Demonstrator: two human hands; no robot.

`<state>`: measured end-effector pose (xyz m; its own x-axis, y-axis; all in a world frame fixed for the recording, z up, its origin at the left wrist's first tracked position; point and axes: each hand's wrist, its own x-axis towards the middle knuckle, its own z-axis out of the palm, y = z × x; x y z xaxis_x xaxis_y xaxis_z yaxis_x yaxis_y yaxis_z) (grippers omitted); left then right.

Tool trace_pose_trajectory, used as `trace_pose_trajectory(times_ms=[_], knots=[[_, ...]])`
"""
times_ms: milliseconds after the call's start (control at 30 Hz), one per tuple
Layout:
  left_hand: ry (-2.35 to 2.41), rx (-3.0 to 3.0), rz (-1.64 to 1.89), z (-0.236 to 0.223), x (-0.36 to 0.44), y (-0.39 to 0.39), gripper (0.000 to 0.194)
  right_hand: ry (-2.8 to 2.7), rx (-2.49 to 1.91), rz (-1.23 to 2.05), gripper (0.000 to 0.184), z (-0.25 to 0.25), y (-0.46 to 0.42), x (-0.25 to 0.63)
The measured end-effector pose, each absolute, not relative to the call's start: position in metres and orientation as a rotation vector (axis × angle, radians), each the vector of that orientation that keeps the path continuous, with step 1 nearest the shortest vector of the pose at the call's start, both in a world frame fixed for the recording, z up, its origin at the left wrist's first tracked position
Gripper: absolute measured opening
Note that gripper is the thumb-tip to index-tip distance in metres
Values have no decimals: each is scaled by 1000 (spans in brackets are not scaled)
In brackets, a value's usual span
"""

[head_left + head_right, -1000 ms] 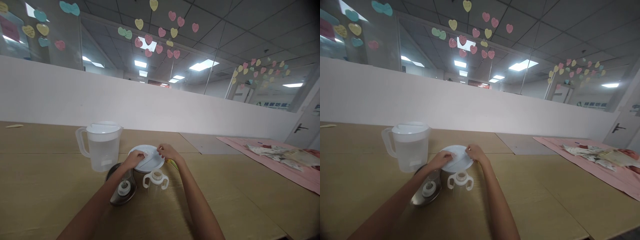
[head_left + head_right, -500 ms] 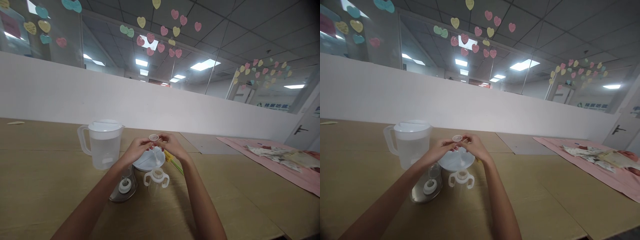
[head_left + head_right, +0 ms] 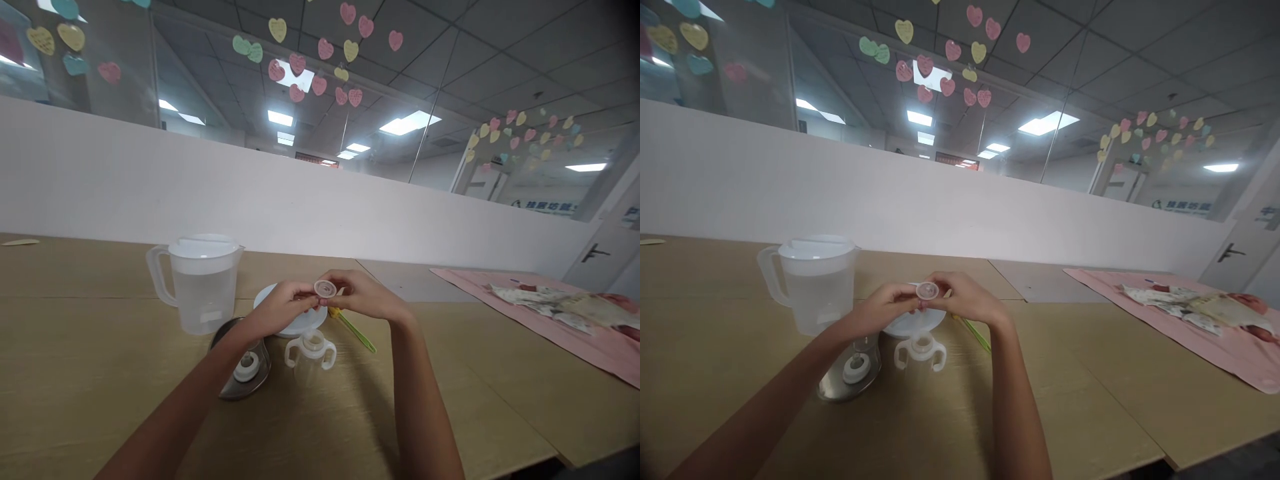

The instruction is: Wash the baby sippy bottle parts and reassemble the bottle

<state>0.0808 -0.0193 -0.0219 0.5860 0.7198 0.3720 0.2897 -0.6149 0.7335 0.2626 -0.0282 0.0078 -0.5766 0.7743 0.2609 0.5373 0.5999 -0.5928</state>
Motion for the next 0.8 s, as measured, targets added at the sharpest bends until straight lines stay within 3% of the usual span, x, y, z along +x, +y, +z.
trace_pose_trajectory(times_ms=[500,800], knots=[[927,2324,957,-23,83,-21,34,-2271,-1040,555,23,5,-19,263],[940,2413,920,-26,83,-18,31,-2277,-1071,564,25,6,-23,263]])
